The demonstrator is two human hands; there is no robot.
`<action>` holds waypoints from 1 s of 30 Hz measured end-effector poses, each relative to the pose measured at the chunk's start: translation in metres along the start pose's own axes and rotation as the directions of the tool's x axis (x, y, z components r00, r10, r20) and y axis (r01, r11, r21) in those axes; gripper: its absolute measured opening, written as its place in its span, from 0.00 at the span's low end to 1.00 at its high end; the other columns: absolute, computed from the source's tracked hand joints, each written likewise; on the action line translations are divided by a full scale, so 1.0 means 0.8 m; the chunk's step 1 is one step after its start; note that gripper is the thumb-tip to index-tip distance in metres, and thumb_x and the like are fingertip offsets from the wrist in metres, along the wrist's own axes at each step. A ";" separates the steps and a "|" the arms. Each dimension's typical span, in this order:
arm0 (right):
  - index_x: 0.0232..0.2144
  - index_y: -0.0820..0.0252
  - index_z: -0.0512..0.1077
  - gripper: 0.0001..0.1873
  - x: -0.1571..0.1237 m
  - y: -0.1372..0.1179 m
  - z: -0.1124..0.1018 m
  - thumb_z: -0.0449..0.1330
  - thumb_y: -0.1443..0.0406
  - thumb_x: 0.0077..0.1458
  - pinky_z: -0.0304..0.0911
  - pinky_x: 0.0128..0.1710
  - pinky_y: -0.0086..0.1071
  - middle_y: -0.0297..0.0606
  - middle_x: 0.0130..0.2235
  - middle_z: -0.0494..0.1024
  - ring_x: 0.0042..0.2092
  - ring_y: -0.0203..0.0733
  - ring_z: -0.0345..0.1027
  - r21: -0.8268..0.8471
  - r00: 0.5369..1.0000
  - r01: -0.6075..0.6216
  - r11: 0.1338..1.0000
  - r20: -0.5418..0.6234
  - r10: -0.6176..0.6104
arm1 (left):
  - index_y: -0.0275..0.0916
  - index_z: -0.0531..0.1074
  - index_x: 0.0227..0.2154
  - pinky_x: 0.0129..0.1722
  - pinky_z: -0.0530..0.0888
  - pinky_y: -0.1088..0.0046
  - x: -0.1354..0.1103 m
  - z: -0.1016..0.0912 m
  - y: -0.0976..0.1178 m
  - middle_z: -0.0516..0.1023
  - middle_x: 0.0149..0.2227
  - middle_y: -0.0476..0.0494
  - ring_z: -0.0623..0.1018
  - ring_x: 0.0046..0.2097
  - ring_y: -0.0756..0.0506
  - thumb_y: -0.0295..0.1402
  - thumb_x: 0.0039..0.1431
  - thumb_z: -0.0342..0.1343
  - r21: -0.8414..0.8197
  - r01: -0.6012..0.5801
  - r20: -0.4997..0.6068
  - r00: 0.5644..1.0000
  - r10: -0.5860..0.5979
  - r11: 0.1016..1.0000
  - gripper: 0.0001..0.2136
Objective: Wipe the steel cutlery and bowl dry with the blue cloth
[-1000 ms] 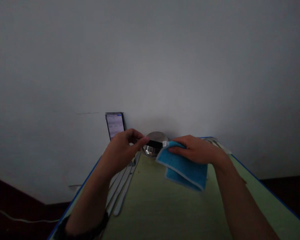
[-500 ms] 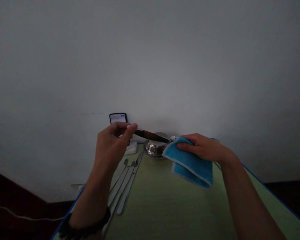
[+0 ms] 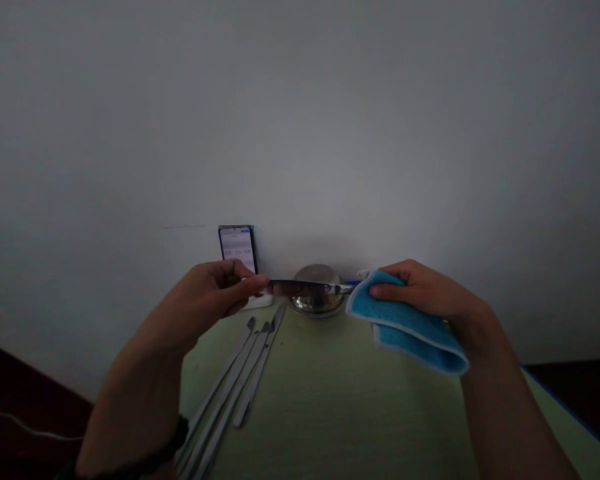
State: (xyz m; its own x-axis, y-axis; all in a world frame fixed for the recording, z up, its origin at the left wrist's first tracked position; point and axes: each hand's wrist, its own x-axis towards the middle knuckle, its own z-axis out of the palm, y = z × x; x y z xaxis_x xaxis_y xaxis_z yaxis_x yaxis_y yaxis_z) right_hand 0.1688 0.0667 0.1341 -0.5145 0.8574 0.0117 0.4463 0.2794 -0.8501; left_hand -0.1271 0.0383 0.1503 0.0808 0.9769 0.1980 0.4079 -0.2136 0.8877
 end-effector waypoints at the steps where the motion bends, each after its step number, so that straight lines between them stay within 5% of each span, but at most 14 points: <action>1: 0.31 0.61 0.73 0.20 0.001 0.000 0.000 0.57 0.50 0.47 0.63 0.26 0.29 0.35 0.27 0.76 0.26 0.35 0.67 -0.018 1.000 0.006 1.000 0.016 -0.006 | 0.39 0.68 0.17 0.14 0.52 0.80 -0.001 -0.001 0.001 0.58 0.13 0.55 0.56 0.16 0.55 0.39 0.45 0.60 0.012 0.000 0.006 1.000 0.000 1.000 0.11; 15: 0.32 0.60 0.72 0.21 0.011 -0.012 0.014 0.52 0.49 0.51 0.59 0.24 0.25 0.34 0.28 0.74 0.27 0.34 0.66 -0.166 0.984 0.071 0.984 0.172 -0.042 | 0.39 0.69 0.19 0.13 0.51 0.81 -0.005 0.010 0.021 0.58 0.12 0.57 0.56 0.14 0.55 0.41 0.44 0.60 0.092 0.045 -0.023 0.999 -0.043 0.995 0.12; 24: 0.32 0.60 0.70 0.18 0.019 -0.027 0.032 0.50 0.53 0.55 0.59 0.28 0.24 0.31 0.29 0.73 0.28 0.32 0.65 -0.144 0.946 0.255 0.956 0.243 -0.216 | 0.39 0.72 0.19 0.17 0.62 0.79 -0.006 0.044 0.037 0.73 0.18 0.48 0.68 0.20 0.51 0.40 0.45 0.60 0.173 -0.090 0.073 0.994 0.078 0.981 0.10; 30: 0.29 0.60 0.70 0.20 0.006 -0.023 0.017 0.49 0.51 0.53 0.59 0.25 0.24 0.32 0.26 0.72 0.26 0.32 0.65 -0.186 0.979 0.150 0.971 0.163 -0.120 | 0.40 0.73 0.21 0.17 0.61 0.79 -0.002 0.029 0.033 0.70 0.18 0.52 0.66 0.20 0.53 0.37 0.43 0.61 0.089 -0.113 -0.299 0.945 0.135 0.990 0.07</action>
State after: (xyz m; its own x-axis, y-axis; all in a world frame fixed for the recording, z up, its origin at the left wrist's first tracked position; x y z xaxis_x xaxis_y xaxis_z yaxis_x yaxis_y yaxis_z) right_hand 0.1482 0.0600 0.1426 -0.6766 0.7358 0.0278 0.4923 0.4801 -0.7260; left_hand -0.0952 0.0312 0.1638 -0.1410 0.8912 0.4311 0.4751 -0.3211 0.8192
